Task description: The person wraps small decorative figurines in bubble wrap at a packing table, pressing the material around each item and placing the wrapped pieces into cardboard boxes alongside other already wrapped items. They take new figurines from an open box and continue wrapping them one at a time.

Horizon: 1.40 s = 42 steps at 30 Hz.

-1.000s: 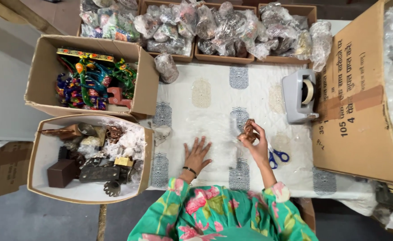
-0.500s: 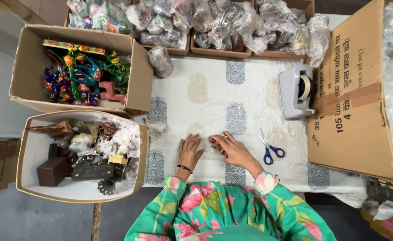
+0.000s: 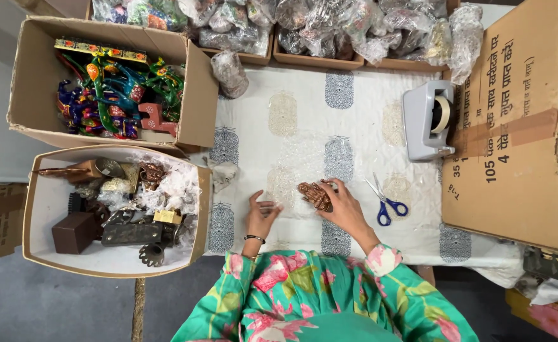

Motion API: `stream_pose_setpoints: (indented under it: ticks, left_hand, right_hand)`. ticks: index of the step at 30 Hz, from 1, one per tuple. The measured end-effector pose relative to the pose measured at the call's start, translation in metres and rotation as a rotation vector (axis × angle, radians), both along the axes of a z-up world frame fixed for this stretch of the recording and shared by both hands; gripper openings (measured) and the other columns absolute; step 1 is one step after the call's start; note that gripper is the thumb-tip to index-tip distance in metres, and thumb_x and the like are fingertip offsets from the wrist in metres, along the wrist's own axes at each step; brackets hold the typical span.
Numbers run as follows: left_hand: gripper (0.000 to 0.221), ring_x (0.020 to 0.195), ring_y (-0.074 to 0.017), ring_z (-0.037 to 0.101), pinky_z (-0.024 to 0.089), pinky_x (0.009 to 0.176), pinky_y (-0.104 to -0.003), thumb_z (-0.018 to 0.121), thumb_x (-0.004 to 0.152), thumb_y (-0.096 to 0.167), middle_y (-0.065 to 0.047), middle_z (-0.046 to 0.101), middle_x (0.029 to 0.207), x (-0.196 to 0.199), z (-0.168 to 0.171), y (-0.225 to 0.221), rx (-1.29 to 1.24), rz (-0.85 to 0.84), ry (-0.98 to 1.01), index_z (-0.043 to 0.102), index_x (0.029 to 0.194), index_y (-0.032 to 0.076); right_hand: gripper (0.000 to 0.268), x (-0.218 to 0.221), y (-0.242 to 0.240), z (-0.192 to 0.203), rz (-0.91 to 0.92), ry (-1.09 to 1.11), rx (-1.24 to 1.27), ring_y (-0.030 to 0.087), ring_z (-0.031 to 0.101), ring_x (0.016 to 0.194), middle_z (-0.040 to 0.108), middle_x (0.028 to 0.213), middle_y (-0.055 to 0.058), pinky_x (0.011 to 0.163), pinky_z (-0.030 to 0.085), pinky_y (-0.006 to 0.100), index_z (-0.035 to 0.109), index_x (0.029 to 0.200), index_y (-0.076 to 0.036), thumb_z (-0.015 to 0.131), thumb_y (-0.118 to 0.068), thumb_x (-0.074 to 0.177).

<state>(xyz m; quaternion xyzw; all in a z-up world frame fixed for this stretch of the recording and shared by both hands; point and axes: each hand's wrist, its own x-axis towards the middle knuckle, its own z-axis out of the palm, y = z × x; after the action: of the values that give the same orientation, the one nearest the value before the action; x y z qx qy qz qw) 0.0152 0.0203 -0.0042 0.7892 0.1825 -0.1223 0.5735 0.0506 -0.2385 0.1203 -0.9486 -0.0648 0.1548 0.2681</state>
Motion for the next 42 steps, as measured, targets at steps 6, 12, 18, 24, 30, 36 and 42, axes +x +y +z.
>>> stream_pose_setpoints:
  ticks: [6,12,18,24,30,36,42]
  left_hand:
    - [0.096,0.081,-0.0171,0.072,0.061,0.074,-0.033,0.09,0.074,0.022,-0.01,0.076,0.095,-0.006,-0.006,-0.009,-0.019,-0.13,-0.006,0.033,0.15,0.01]
    - [0.088,0.079,-0.0178,0.074,0.063,0.069,-0.03,0.087,0.078,0.008,-0.01,0.07,0.094,-0.009,-0.038,-0.002,-0.278,-0.037,0.022,0.036,0.15,0.009]
    - [0.087,0.078,-0.021,0.076,0.063,0.06,-0.031,0.084,0.078,0.006,-0.009,0.067,0.094,-0.012,-0.02,0.001,-0.417,0.016,0.146,0.033,0.149,0.011]
    - [0.085,0.078,-0.0192,0.076,0.063,0.06,-0.029,0.084,0.08,0.006,-0.008,0.07,0.094,-0.017,-0.02,0.008,-0.392,-0.002,0.154,0.036,0.15,0.014]
    - [0.083,0.076,-0.0191,0.075,0.061,0.057,-0.029,0.084,0.078,0.005,-0.008,0.067,0.096,-0.018,-0.019,0.009,-0.343,0.005,0.157,0.04,0.148,0.016]
    - [0.082,0.074,-0.018,0.075,0.063,0.056,-0.028,0.087,0.077,0.007,-0.008,0.068,0.097,-0.017,0.001,0.007,-0.257,0.0,0.142,0.044,0.146,0.015]
    - [0.081,0.073,-0.0199,0.077,0.059,0.054,-0.027,0.087,0.077,0.01,-0.01,0.072,0.096,-0.018,-0.004,0.014,-0.261,-0.01,0.156,0.045,0.147,0.014]
  right_hand:
    - [0.078,0.005,0.0,0.001,-0.004,-0.018,0.032,0.032,0.063,0.121,0.052,0.144,0.007,0.092,0.058,0.044,0.053,0.137,-0.021,0.085,-0.017,0.066]
    - [0.08,0.004,0.002,0.005,0.073,-0.258,0.11,0.038,0.054,0.125,0.048,0.145,0.015,0.096,0.051,0.045,0.054,0.141,-0.014,0.083,-0.018,0.067]
    - [0.037,-0.038,0.013,-0.018,0.279,-0.431,0.085,0.027,0.061,0.102,0.062,0.115,0.006,0.088,0.05,0.04,0.067,0.115,-0.011,0.078,-0.026,0.084]
    - [0.025,-0.057,-0.004,-0.06,0.374,-0.315,0.002,0.023,0.061,0.1,0.062,0.103,0.003,0.085,0.049,0.037,0.068,0.104,-0.009,0.067,-0.003,0.08]
    - [0.026,-0.063,-0.003,-0.047,0.296,-0.368,0.032,0.024,0.061,0.101,0.064,0.101,0.004,0.085,0.048,0.038,0.069,0.098,-0.009,0.068,0.0,0.074]
    - [0.027,-0.075,-0.015,-0.04,0.197,-0.374,0.055,0.026,0.063,0.1,0.066,0.103,0.006,0.084,0.051,0.039,0.072,0.102,-0.008,0.069,-0.001,0.075]
    - [0.035,-0.083,-0.025,-0.034,0.155,-0.344,0.037,0.026,0.065,0.102,0.067,0.108,0.006,0.086,0.055,0.037,0.074,0.105,-0.008,0.066,0.005,0.074]
